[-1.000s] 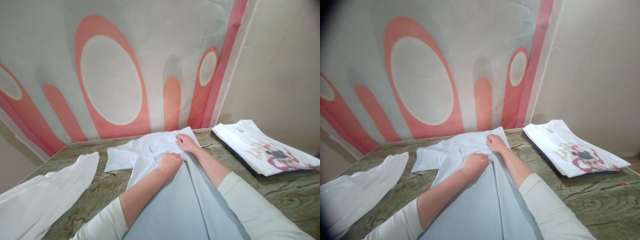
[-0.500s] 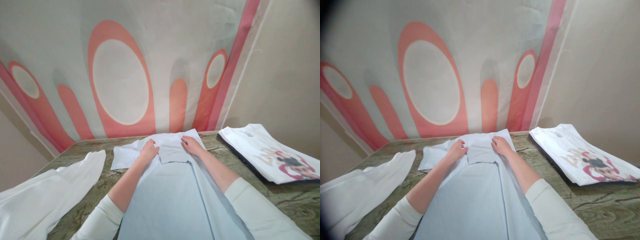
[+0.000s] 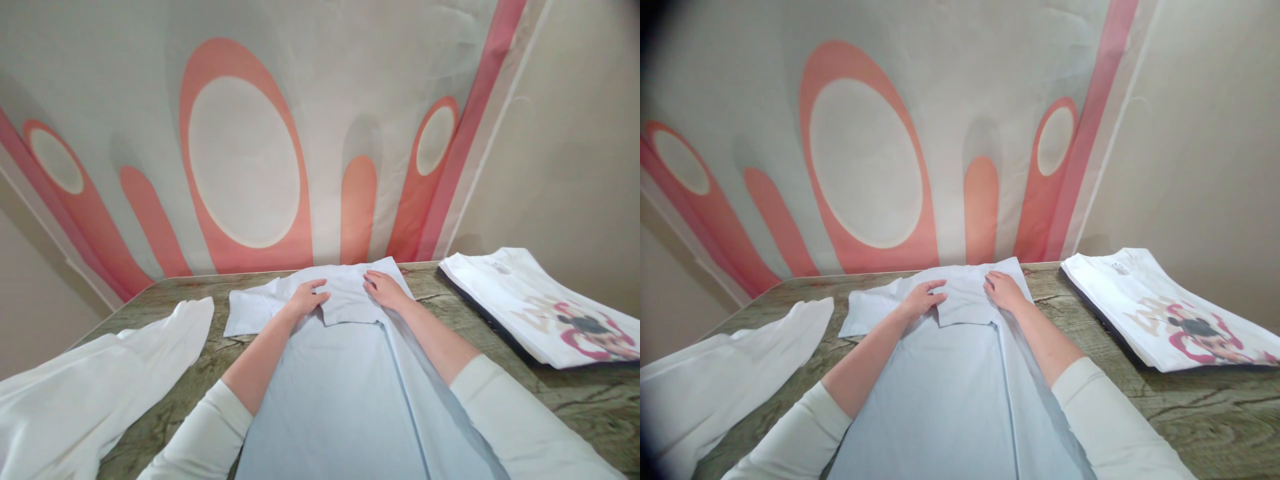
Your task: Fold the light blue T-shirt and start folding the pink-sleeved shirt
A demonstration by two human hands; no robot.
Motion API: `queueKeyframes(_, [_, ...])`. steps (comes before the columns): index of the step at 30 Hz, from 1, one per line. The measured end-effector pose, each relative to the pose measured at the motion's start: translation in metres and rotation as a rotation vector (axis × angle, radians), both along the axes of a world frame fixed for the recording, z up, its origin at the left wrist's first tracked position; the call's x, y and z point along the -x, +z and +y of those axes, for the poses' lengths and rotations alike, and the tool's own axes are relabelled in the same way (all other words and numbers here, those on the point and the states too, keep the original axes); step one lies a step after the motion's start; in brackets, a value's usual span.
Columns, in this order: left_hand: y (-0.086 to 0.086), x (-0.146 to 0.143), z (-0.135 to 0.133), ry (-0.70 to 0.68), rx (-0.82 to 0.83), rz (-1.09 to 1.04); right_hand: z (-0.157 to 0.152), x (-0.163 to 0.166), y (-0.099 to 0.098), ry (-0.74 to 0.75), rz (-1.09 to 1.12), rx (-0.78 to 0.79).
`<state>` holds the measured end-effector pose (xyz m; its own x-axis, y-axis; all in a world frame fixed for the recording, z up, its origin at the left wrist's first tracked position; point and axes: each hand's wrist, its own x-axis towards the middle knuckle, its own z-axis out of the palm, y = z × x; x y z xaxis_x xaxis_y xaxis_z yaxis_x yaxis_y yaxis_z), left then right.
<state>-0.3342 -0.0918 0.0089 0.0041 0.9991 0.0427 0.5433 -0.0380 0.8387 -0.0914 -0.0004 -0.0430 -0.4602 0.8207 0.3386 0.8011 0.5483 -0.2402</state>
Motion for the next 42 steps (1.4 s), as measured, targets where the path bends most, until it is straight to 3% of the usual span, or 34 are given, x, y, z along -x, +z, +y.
queueKeyframes(6, [-0.001,-0.001,0.002,0.021,-0.137,0.302,-0.003,0.001,0.004,0.006,-0.018,0.003])
queueKeyframes(12, [-0.003,-0.004,-0.001,0.008,-0.096,0.471,-0.002,0.000,0.004,0.009,-0.066,0.049])
queueKeyframes(25, [0.006,-0.009,-0.007,-0.001,-0.050,0.626,-0.004,0.000,0.005,-0.062,-0.139,0.137])
queueKeyframes(30, [0.006,-0.011,-0.009,-0.001,-0.028,0.664,-0.009,0.001,0.010,0.014,-0.066,0.020])
queueKeyframes(35, [0.010,-0.013,-0.015,0.020,-0.010,0.692,-0.009,0.003,0.012,0.096,-0.103,0.046])
queueKeyframes(39, [0.015,-0.022,-0.024,0.111,-0.118,0.785,-0.007,0.004,0.010,0.087,-0.144,0.099])
queueKeyframes(42, [0.015,-0.035,-0.031,-0.049,-0.241,0.857,-0.008,0.004,0.009,0.057,-0.189,0.150])
